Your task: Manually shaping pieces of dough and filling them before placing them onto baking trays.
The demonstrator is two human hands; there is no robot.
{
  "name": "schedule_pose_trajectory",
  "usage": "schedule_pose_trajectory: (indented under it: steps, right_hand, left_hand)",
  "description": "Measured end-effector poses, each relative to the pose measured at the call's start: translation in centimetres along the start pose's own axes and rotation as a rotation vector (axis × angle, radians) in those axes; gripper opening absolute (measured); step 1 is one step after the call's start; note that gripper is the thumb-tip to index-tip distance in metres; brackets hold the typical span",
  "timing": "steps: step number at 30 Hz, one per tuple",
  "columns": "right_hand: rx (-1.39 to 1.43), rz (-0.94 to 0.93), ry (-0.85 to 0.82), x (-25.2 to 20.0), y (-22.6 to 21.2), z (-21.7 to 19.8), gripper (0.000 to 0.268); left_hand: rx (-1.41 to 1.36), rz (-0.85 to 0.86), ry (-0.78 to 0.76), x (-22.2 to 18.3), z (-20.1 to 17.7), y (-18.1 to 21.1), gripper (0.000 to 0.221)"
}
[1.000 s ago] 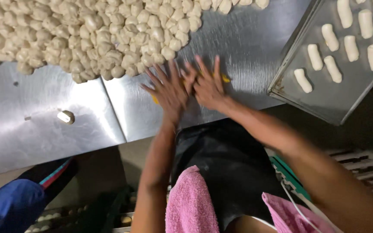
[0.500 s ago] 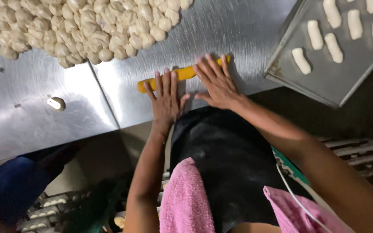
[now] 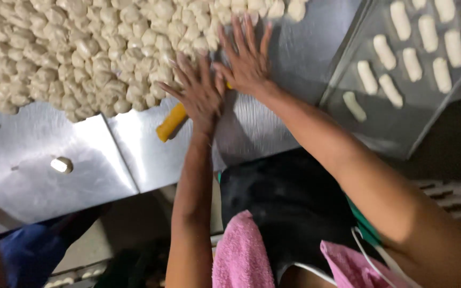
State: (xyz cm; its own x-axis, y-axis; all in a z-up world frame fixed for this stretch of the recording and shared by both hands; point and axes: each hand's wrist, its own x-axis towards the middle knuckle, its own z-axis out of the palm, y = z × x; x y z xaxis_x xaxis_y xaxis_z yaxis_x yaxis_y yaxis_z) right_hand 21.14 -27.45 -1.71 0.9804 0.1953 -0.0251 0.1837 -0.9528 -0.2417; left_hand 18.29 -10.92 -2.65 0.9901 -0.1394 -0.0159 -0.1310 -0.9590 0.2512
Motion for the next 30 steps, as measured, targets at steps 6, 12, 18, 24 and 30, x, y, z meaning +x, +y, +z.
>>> schedule_pose_trajectory:
  steps: [6,12,18,24,30]
  right_hand:
    - [0.038,-0.091,-0.015,-1.8,0.8,-1.3,0.081]
    - [0.115,-0.231,-0.085,-16.1,1.5,-3.5,0.077]
    - [0.201,-0.141,-0.046,-20.4,7.7,0.1,0.052]
    - [0.539,-0.023,0.094,-13.5,5.0,-4.4,0.033]
    - [0.843,0.230,0.318,-9.4,6.3,6.0,0.033]
  left_hand:
    - [0.066,-0.005,-0.038,-1.7,-0.6,1.1,0.060]
    - [-0.001,0.131,-0.121,-13.9,-2.1,2.9,0.074]
    - [-0.049,0.149,-0.053,-14.2,-2.9,2.6,0.068]
    - [-0.291,0.070,-0.095,-6.8,-2.0,-2.3,0.027]
    - [-0.033,0.291,0.427,3.6,-6.1,-12.1,0.037]
